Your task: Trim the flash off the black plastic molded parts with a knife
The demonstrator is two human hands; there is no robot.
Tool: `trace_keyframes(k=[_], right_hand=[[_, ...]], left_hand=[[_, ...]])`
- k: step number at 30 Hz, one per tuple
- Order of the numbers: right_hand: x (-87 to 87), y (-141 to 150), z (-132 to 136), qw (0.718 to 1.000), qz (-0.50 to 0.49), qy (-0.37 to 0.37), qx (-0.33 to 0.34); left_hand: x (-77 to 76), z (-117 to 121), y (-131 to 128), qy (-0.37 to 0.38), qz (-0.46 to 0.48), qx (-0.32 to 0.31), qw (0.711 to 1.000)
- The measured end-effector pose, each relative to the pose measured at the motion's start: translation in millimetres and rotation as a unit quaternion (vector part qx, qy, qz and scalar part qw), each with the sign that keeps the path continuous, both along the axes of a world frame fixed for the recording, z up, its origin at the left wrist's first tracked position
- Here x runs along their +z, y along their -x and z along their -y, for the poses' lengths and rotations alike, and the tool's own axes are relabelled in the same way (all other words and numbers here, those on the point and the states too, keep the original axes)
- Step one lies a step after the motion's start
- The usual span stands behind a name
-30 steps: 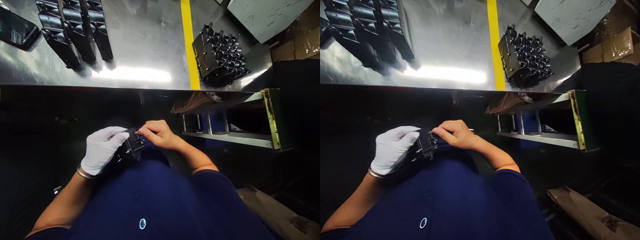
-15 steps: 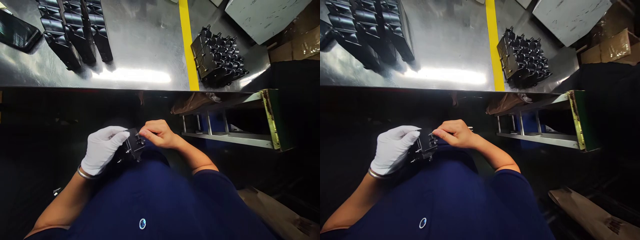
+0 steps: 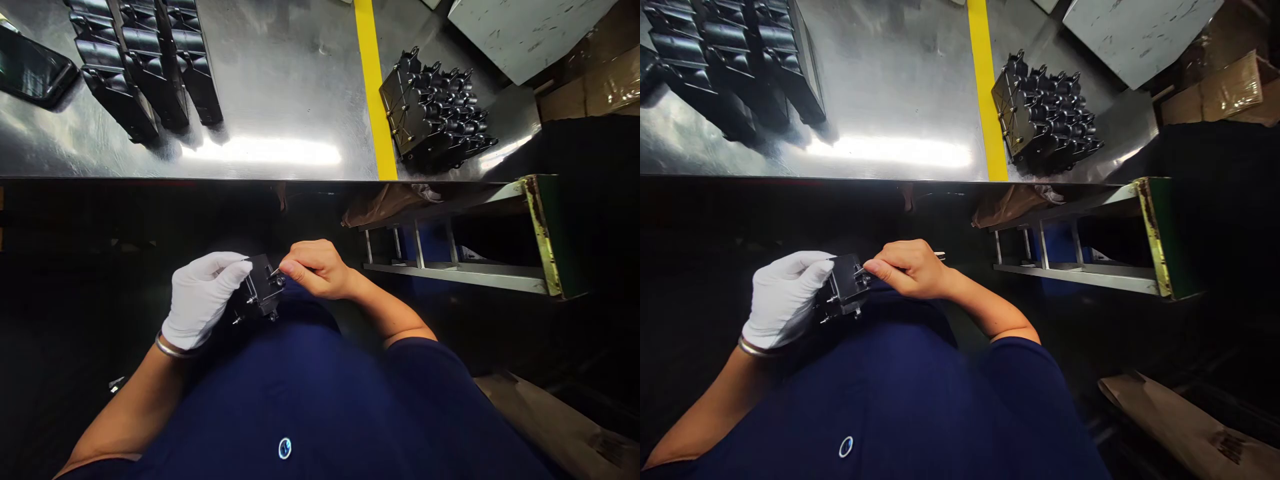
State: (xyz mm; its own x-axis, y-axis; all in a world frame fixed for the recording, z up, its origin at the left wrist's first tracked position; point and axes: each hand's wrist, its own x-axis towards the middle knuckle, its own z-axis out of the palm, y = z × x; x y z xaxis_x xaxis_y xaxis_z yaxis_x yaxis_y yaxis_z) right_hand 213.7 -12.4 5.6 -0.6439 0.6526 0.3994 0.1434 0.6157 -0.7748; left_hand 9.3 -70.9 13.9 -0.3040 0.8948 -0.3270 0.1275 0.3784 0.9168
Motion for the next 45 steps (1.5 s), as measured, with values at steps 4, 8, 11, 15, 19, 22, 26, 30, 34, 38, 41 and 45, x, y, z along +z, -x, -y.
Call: trace_keyframes(k=[4, 8, 11, 15, 19, 22, 26, 30, 34, 38, 41, 45], right_hand=[[-2.4, 0, 1, 1.0, 0.006, -0.022, -0.002], [-2.6, -1, 2, 1.0, 0.0, -0.012, -0.001], [-1.4, -3, 1, 0.999, 0.004, 0.041, 0.031], [1.1, -12, -5, 0.964, 0.009, 0.211, 0.159], [4.7, -16, -9, 0.946, 0.027, 0.247, 0.208], [7.0, -13, -8, 0.978, 0.062, 0.122, 0.154], [7.1, -9, -5, 0.985, 0.094, 0.032, 0.141], [5.5, -9, -3, 0.989, 0.089, 0.003, 0.122], [2.2, -9, -1, 0.99, 0.106, -0.075, 0.061], [-4.5, -5, 0, 0.981, 0.138, -0.133, 0.01], [-9.6, -3, 0, 0.98, 0.127, -0.15, -0.022], [-12.9, -2, -1, 0.977, 0.127, -0.164, -0.047]], left_hand=[[1.8, -1, -2, 0.005, 0.005, 0.004, 1.0], [3.4, -1, -4, 0.002, 0.003, 0.009, 1.0], [5.1, 0, -5, 0.001, 0.012, 0.011, 1.0], [7.1, 4, -6, -0.016, 0.025, -0.035, 0.999], [6.1, 4, -2, -0.056, 0.012, -0.066, 0.996], [3.9, 4, 2, -0.051, -0.003, -0.067, 0.996], [2.1, 3, 2, -0.047, -0.011, -0.075, 0.996], [2.7, 2, -4, -0.033, -0.009, -0.063, 0.997], [3.1, -1, -10, -0.008, -0.002, -0.021, 1.0], [2.5, -3, -13, 0.016, 0.007, 0.02, 1.0], [2.6, -4, -13, 0.019, 0.01, 0.021, 1.0], [4.0, -6, -13, 0.011, 0.001, 0.027, 1.0]])
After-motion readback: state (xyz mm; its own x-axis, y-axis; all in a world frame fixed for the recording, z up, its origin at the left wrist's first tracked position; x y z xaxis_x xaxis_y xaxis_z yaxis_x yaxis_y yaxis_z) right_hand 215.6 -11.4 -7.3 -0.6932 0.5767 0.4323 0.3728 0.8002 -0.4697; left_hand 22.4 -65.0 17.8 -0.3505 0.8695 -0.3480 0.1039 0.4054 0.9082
